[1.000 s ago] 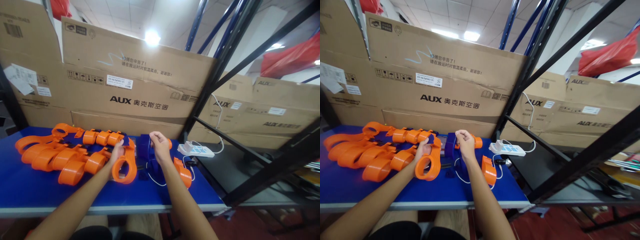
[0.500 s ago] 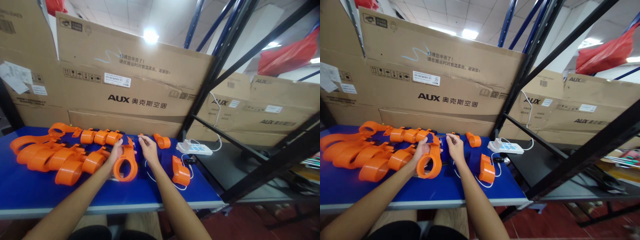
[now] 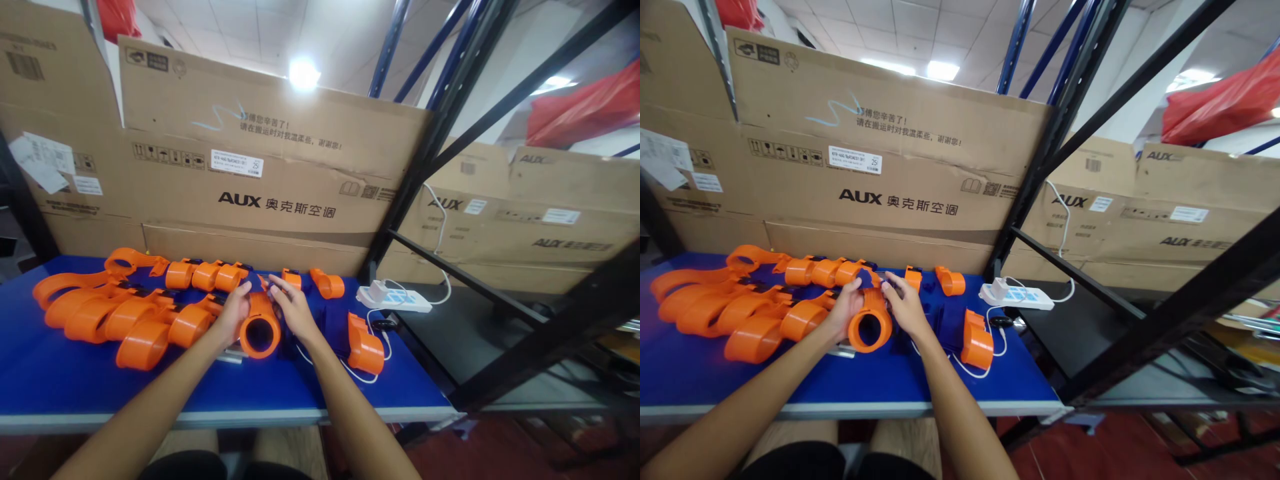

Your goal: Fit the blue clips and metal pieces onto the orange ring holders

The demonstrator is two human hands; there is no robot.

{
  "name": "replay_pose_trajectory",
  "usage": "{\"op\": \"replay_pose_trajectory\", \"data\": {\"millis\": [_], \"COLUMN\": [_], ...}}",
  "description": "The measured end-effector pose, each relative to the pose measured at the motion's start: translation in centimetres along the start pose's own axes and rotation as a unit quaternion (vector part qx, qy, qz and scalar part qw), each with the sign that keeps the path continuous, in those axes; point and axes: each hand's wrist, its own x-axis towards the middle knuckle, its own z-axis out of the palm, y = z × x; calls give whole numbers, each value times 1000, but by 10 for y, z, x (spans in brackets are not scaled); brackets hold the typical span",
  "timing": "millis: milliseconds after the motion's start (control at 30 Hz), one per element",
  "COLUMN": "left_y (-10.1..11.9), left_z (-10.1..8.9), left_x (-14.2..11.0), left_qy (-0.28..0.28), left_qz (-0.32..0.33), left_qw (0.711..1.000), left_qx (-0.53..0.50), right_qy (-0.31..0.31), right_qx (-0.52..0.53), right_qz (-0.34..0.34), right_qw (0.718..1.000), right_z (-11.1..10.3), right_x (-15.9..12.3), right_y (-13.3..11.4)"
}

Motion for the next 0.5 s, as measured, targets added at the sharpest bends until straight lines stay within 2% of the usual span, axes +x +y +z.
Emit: {"op": "replay_pose_trajectory", "data": {"millis": [233,333,500], "left_y": [-2,-1,0], "left_z": [-10,-11,-7], "left_x": [5,6,2], "left_qy": [83,89,71], "left_qz": [105,110,105], "left_qw": [989,986,985], "left_qx": [61,90,119], "right_qy": [7,6,3], "right_qx": [-65,-65,-83], "right_qz": [-91,-119,-126], "right_qw": [994,991,989], "right_z": [-13,-14,-12], "right_x": [2,0,-3], "right_y": [-7,-14,-19]}}
